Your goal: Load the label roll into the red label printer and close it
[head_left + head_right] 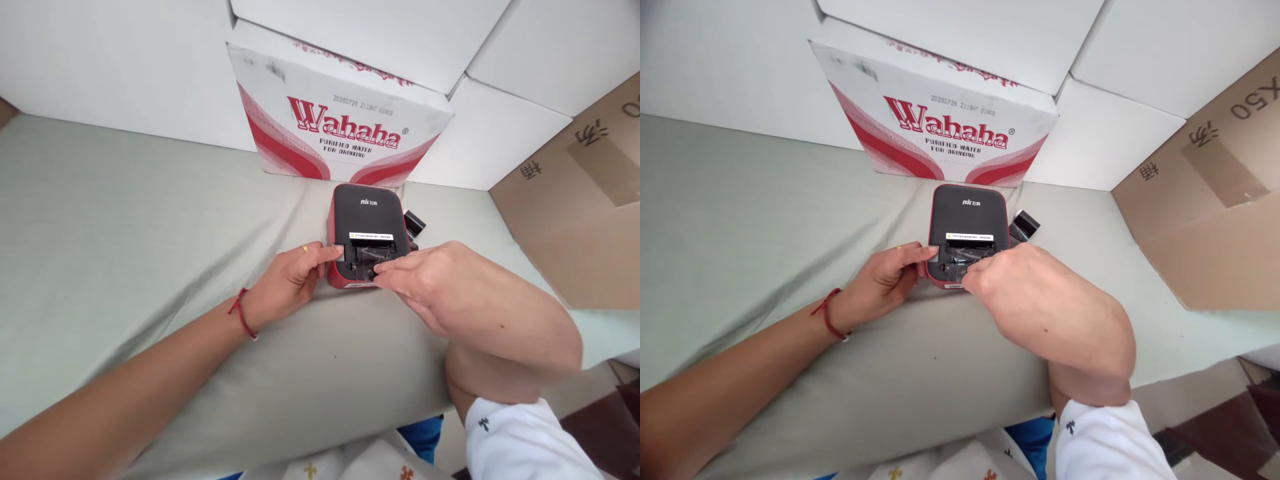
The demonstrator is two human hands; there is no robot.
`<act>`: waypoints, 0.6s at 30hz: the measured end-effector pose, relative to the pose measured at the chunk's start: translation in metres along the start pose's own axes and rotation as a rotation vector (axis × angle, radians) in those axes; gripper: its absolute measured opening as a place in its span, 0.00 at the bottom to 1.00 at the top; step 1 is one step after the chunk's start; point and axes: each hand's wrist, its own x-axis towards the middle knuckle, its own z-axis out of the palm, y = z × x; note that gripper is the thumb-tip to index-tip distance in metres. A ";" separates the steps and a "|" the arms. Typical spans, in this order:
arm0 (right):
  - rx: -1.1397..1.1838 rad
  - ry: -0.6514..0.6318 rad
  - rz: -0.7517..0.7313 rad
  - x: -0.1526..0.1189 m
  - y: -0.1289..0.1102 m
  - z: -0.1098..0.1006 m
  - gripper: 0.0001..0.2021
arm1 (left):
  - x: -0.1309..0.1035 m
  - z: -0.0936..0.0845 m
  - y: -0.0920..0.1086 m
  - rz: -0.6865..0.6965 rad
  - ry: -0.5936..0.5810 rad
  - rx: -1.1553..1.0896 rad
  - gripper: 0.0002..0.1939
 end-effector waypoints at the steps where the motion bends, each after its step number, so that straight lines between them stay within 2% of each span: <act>1: 0.020 -0.015 -0.014 0.002 0.000 -0.002 0.20 | -0.001 0.000 -0.001 -0.010 -0.008 -0.010 0.34; 9: 0.095 -0.073 -0.018 0.004 -0.002 -0.016 0.21 | -0.001 0.003 0.002 -0.001 -0.011 0.010 0.33; 13: 0.279 0.009 0.029 0.004 0.019 -0.023 0.16 | -0.002 0.003 0.000 0.024 0.006 0.034 0.36; 14: 0.323 0.079 0.104 0.007 0.030 -0.023 0.16 | -0.002 0.003 -0.001 0.029 0.010 0.049 0.36; 16: 0.314 0.227 0.363 0.014 0.055 -0.021 0.18 | -0.003 0.003 -0.001 0.038 0.014 0.078 0.35; 17: 0.253 0.272 0.524 0.019 0.068 -0.018 0.19 | -0.003 0.003 -0.001 0.041 0.016 0.088 0.34; 18: 0.177 0.252 0.672 0.024 0.082 -0.013 0.20 | -0.002 0.003 -0.001 0.044 0.018 0.094 0.34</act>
